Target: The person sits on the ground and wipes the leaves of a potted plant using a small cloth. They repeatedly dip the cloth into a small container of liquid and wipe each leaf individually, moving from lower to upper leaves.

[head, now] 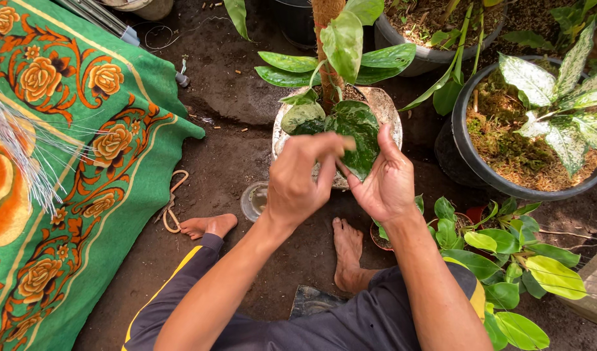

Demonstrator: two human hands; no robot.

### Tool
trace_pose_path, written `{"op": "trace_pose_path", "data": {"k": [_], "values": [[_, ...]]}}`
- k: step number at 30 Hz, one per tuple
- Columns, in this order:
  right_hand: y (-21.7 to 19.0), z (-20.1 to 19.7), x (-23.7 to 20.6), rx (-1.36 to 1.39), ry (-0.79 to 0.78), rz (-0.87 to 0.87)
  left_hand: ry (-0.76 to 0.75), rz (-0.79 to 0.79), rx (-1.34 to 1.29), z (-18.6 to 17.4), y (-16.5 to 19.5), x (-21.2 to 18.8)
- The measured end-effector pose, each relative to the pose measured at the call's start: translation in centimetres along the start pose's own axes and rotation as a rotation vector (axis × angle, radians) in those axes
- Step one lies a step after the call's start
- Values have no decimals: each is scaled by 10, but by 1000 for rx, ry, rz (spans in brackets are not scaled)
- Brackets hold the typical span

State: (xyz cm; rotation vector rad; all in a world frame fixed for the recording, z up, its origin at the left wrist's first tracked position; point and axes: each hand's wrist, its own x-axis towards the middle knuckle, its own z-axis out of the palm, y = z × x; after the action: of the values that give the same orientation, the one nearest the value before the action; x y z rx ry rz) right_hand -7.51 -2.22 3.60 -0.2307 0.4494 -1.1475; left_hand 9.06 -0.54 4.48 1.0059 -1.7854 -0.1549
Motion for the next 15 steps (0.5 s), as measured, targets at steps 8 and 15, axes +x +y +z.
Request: {"op": "trace_pose_path", "data": {"k": [8,15], "values": [[2,0,-1,54,-134,-21,-130,-153,-35,11,27,-16],[3,3,-2,74,86,-11,97,-154,126,10,2,-11]]}}
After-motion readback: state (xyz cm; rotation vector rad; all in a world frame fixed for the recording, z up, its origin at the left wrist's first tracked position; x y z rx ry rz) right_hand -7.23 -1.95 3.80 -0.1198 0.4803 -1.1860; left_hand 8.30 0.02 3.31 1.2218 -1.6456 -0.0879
